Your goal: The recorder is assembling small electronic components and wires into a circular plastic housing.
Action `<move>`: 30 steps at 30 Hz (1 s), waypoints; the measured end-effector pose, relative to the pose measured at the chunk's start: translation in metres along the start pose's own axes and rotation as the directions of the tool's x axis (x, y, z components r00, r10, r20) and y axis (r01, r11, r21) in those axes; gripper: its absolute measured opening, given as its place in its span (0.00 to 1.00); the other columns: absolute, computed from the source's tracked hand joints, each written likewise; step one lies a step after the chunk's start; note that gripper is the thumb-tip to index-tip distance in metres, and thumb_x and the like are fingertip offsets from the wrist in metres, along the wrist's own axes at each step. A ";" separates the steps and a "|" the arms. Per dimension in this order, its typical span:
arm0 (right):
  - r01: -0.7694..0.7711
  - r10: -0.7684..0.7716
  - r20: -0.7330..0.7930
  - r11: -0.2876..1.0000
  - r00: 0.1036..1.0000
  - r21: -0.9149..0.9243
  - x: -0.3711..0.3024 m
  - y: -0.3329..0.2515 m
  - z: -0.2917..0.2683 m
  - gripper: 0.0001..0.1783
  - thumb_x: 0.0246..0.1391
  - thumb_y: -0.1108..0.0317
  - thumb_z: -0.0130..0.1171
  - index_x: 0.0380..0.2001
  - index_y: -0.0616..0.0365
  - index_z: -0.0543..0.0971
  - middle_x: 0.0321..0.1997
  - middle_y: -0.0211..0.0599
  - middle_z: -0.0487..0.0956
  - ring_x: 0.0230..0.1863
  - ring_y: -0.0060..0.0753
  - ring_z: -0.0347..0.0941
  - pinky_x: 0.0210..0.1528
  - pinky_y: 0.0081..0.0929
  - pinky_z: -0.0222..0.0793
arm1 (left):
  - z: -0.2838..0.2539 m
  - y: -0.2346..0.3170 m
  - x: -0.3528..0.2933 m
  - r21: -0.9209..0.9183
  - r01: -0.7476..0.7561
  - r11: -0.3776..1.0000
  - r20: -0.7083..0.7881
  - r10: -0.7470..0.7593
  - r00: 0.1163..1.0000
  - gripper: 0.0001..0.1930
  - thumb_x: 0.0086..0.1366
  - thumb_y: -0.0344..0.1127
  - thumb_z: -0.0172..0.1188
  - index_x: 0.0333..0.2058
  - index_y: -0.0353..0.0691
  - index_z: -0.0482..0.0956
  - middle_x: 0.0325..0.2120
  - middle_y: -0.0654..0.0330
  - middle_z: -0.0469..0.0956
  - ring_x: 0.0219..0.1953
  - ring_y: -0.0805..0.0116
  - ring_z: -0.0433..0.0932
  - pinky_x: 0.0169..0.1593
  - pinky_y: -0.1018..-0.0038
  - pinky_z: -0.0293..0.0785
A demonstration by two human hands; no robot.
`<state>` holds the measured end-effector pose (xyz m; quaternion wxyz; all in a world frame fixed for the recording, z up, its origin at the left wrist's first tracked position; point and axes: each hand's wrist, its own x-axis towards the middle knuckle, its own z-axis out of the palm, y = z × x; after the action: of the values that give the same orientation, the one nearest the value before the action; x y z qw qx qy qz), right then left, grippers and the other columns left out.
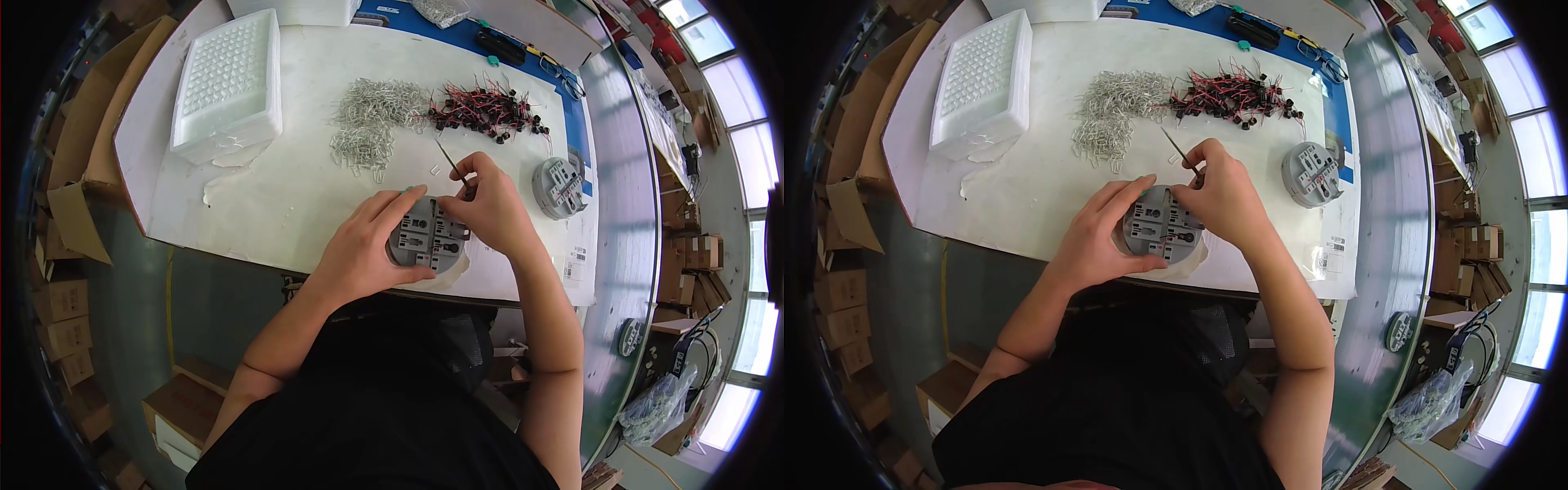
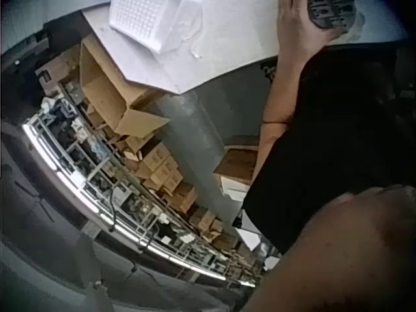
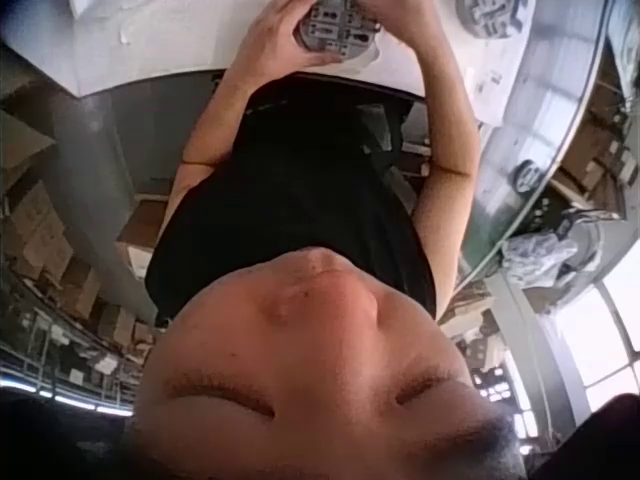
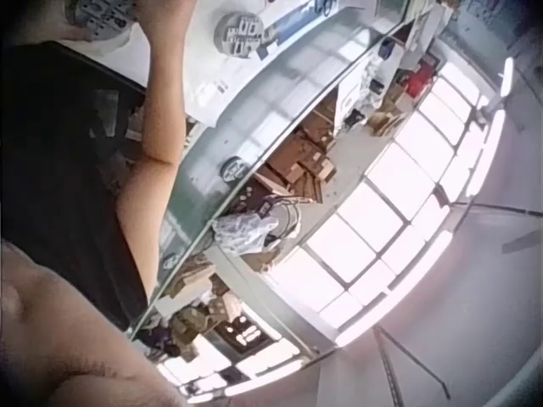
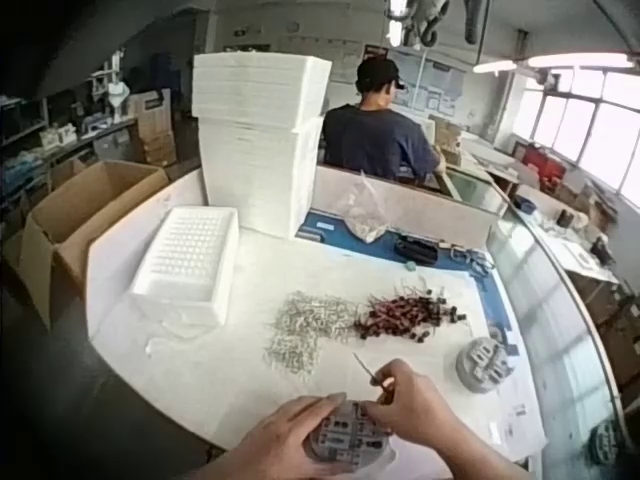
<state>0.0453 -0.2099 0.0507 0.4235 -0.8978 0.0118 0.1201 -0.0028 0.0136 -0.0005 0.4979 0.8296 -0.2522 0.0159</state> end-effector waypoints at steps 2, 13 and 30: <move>0.035 -0.035 0.013 0.999 0.999 -0.036 0.001 0.001 -0.001 0.24 0.52 0.71 0.75 0.48 0.63 0.75 0.26 0.38 0.82 0.28 0.25 0.79 0.32 0.28 0.74 | 0.000 0.000 0.000 -0.003 0.002 1.000 -0.001 -0.002 1.000 0.54 0.46 0.43 0.86 0.72 0.46 0.69 0.59 0.53 0.76 0.59 0.47 0.79 0.61 0.57 0.78; -0.004 0.005 0.010 0.999 1.000 -0.048 0.005 -0.002 0.002 0.23 0.53 0.67 0.77 0.46 0.65 0.79 0.28 0.38 0.84 0.29 0.23 0.79 0.33 0.27 0.74 | 0.000 -0.003 0.001 0.031 -0.015 0.999 0.000 0.015 1.000 0.54 0.47 0.46 0.86 0.73 0.46 0.68 0.59 0.53 0.76 0.59 0.47 0.78 0.61 0.56 0.78; 0.015 -0.031 0.062 0.970 0.998 0.241 -0.003 0.034 0.005 0.08 0.60 0.70 0.70 0.35 0.66 0.85 0.29 0.25 0.82 0.28 0.13 0.72 0.32 0.19 0.68 | 0.003 -0.002 0.010 -0.071 0.049 0.996 -0.035 -0.052 0.998 0.31 0.62 0.24 0.73 0.65 0.36 0.78 0.53 0.52 0.81 0.53 0.59 0.83 0.58 0.67 0.81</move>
<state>0.0371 -0.2284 0.0223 0.5305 -0.8357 0.0021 0.1420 0.0063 0.0076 -0.0004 0.5314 0.8174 -0.2225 0.0096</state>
